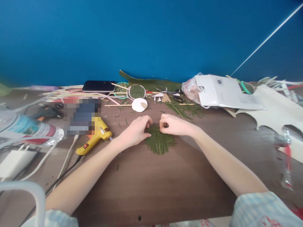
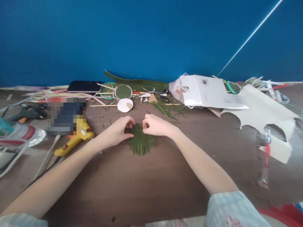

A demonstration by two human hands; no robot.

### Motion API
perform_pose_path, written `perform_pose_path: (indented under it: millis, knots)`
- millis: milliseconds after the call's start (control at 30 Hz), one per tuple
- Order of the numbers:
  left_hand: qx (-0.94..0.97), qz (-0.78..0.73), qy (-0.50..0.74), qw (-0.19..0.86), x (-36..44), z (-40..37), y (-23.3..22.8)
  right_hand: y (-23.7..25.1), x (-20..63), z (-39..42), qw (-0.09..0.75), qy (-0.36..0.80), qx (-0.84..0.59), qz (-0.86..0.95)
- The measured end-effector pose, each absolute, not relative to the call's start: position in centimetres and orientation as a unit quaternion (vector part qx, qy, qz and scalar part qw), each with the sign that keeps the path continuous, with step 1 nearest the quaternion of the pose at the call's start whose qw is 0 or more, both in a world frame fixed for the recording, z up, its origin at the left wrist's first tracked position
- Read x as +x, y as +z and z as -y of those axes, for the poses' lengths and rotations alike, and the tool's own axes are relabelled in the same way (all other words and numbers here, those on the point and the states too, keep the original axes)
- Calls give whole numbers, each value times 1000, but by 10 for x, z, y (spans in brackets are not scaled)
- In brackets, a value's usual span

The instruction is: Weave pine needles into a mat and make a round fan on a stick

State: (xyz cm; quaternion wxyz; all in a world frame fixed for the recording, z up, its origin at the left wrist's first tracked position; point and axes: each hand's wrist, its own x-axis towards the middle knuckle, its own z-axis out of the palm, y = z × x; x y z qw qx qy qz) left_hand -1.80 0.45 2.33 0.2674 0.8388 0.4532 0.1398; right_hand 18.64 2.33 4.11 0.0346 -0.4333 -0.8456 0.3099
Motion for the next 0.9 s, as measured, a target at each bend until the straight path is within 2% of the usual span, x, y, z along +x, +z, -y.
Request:
perform_pose_path:
  millis: [133,400,667,900]
  knots:
    - [845,-447,134,261,-17,-3,25,41,187,-23,35,310,-432,846]
    - [822,-448,140,323,-17,-4,22,42,186,-23,36,307,-435,846]
    - [850,-447,104,260,-16,-4,30,45,188,-26,56,328,-436,836]
    - [840,-459,112,268,-12,-2,38,55,179,-21,102,373,-444,808]
